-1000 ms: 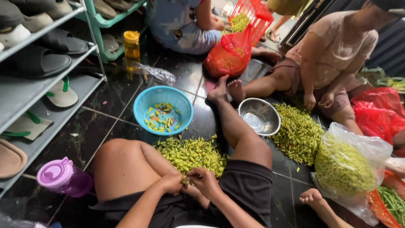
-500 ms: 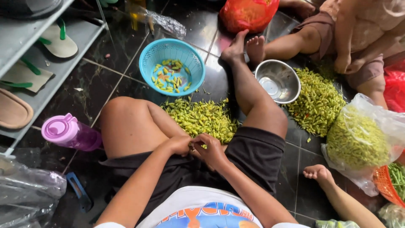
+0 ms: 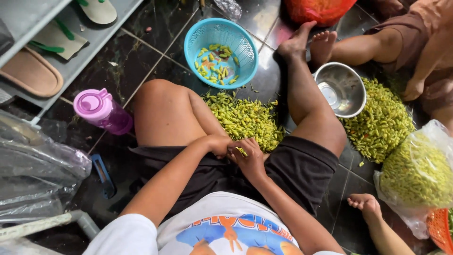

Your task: The person sits on the floor and manually shells green vegetables, likely winged beans, by hand. They separate the beans from the pods and place the shelled beans into a blue basket while discarding the pods onto a pile on the floor.

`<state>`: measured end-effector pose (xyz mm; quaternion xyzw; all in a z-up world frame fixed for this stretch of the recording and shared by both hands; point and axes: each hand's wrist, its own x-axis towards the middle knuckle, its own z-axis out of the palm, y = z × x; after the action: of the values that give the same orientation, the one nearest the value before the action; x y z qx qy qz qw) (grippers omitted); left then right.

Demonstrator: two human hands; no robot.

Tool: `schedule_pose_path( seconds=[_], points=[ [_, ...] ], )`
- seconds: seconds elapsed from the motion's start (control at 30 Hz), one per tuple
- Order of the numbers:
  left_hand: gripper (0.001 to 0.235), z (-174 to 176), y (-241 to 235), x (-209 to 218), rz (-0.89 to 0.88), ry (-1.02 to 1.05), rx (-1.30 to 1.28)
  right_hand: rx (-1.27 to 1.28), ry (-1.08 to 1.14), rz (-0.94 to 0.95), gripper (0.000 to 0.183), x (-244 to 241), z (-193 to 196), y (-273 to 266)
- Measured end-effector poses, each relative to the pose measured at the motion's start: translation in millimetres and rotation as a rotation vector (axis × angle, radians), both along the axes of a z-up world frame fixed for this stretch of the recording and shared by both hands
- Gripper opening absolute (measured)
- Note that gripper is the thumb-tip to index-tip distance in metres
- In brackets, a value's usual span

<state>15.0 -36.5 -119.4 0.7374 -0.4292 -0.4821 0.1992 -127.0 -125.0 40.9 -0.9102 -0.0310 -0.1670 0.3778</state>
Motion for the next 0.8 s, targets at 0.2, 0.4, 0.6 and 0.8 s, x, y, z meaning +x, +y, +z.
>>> schedule_pose_path(
  seconds=[0.2, 0.4, 0.6, 0.8],
  points=[
    [0.020, 47.7, 10.0, -8.4, -0.031, 0.049, -0.023, 0.306, 0.288, -0.153, 0.017, -0.6, -27.0, -16.1],
    [0.017, 53.3, 8.0, -4.6, -0.032, 0.008, -0.038, 0.501, 0.420, -0.141, 0.020, 15.8, -21.1, -36.5],
    [0.024, 64.2, 8.0, 1.5, 0.014, 0.016, -0.055, 0.101, 0.501, -0.120, 0.038, 38.3, 6.1, -55.4],
    [0.024, 58.8, -1.8, -3.3, 0.087, 0.129, -0.045, 0.182, 0.736, -0.028, 0.042, 29.8, 1.8, -38.8]
  ],
)
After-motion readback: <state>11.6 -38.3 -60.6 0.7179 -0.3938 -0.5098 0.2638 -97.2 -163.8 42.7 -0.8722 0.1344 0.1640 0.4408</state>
